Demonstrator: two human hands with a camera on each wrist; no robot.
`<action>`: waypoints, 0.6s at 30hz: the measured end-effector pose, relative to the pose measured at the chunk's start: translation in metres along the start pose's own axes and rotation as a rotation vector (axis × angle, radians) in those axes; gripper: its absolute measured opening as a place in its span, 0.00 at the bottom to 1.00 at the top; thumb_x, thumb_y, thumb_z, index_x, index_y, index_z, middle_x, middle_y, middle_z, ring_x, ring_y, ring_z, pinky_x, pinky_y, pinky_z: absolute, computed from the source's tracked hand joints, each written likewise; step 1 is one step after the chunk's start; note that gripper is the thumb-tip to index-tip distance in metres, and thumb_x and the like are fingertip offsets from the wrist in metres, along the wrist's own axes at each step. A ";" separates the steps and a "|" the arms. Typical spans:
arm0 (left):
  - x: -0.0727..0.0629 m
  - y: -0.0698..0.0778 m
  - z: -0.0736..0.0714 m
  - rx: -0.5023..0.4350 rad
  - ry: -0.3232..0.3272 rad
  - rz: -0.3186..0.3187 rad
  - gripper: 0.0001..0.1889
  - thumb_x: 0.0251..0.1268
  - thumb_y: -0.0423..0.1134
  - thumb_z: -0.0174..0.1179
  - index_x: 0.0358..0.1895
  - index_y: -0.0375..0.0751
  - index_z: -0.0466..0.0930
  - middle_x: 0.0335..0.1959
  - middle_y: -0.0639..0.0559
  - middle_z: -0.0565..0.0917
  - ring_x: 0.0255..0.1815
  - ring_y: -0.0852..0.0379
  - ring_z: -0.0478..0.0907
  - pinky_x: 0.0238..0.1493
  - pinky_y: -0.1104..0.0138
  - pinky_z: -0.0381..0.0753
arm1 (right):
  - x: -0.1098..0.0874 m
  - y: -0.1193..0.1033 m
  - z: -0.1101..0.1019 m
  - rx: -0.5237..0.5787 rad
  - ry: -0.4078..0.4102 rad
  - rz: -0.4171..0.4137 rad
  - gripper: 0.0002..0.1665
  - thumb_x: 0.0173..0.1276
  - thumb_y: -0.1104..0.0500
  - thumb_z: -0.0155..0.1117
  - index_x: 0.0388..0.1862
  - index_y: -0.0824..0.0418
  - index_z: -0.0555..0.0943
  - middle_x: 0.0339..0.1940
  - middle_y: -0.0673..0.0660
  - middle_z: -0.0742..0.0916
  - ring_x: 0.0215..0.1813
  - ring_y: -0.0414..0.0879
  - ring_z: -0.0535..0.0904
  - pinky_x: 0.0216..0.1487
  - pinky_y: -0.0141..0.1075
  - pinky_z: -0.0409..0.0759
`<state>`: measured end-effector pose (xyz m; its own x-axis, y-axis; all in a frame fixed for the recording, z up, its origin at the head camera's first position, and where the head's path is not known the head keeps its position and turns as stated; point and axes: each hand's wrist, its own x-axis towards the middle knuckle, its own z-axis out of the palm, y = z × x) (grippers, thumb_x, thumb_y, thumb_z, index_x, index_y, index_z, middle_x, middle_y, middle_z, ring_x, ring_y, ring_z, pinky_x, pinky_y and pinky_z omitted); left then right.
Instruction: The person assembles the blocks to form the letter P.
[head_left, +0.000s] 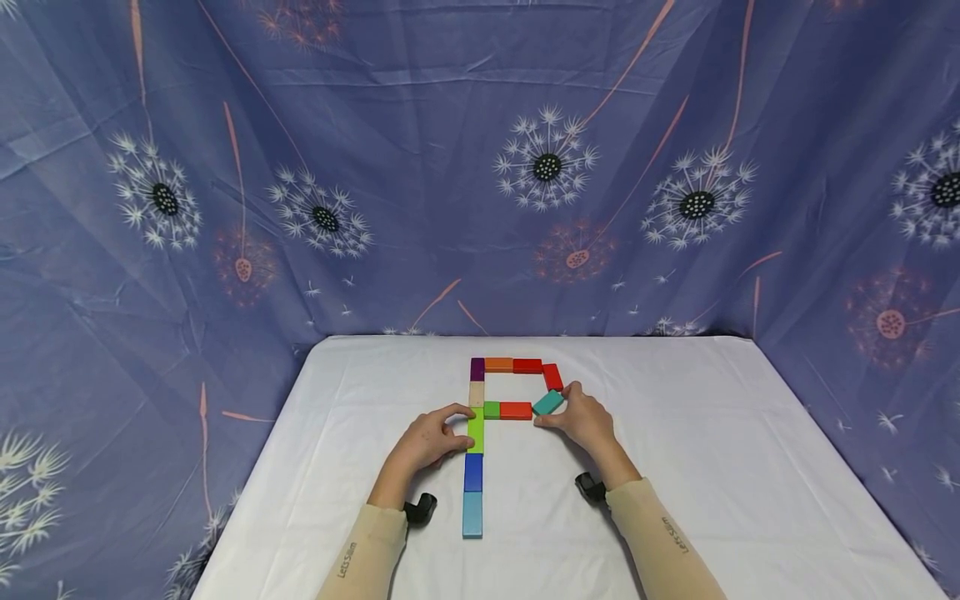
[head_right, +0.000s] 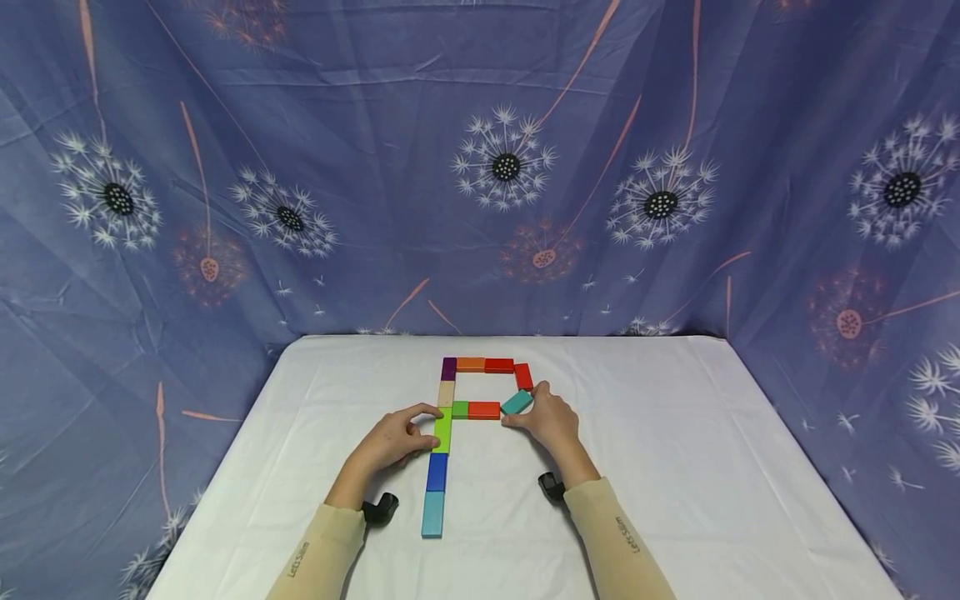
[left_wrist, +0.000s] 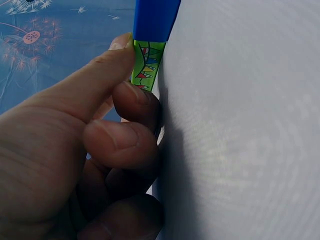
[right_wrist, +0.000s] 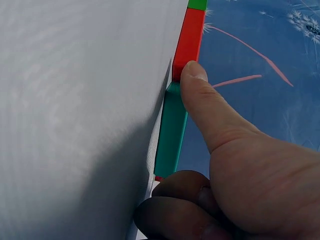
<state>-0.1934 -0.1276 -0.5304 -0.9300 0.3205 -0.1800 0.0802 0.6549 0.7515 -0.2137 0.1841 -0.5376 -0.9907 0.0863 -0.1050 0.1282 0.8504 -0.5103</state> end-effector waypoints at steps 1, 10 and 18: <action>0.000 0.000 0.000 -0.001 0.000 0.000 0.24 0.65 0.50 0.75 0.63 0.61 0.82 0.15 0.57 0.74 0.11 0.59 0.69 0.19 0.66 0.65 | 0.000 0.000 0.000 0.001 -0.001 0.003 0.52 0.50 0.33 0.86 0.61 0.66 0.75 0.39 0.64 0.89 0.35 0.53 0.83 0.32 0.40 0.75; 0.000 0.000 0.000 -0.005 0.006 0.006 0.24 0.65 0.50 0.75 0.63 0.61 0.83 0.15 0.58 0.75 0.11 0.59 0.69 0.19 0.66 0.65 | 0.002 0.001 0.001 0.002 0.002 0.013 0.58 0.51 0.33 0.85 0.68 0.66 0.72 0.44 0.67 0.90 0.40 0.56 0.85 0.37 0.46 0.80; 0.000 -0.002 0.000 -0.025 -0.005 0.024 0.24 0.66 0.50 0.75 0.64 0.60 0.82 0.15 0.58 0.75 0.10 0.59 0.68 0.19 0.66 0.65 | 0.001 0.002 0.000 0.027 -0.013 0.020 0.58 0.52 0.33 0.84 0.69 0.66 0.71 0.49 0.68 0.90 0.45 0.58 0.86 0.40 0.47 0.81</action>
<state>-0.1940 -0.1294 -0.5320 -0.9261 0.3393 -0.1652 0.0931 0.6294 0.7715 -0.2146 0.1853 -0.5389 -0.9873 0.0961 -0.1264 0.1492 0.8343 -0.5307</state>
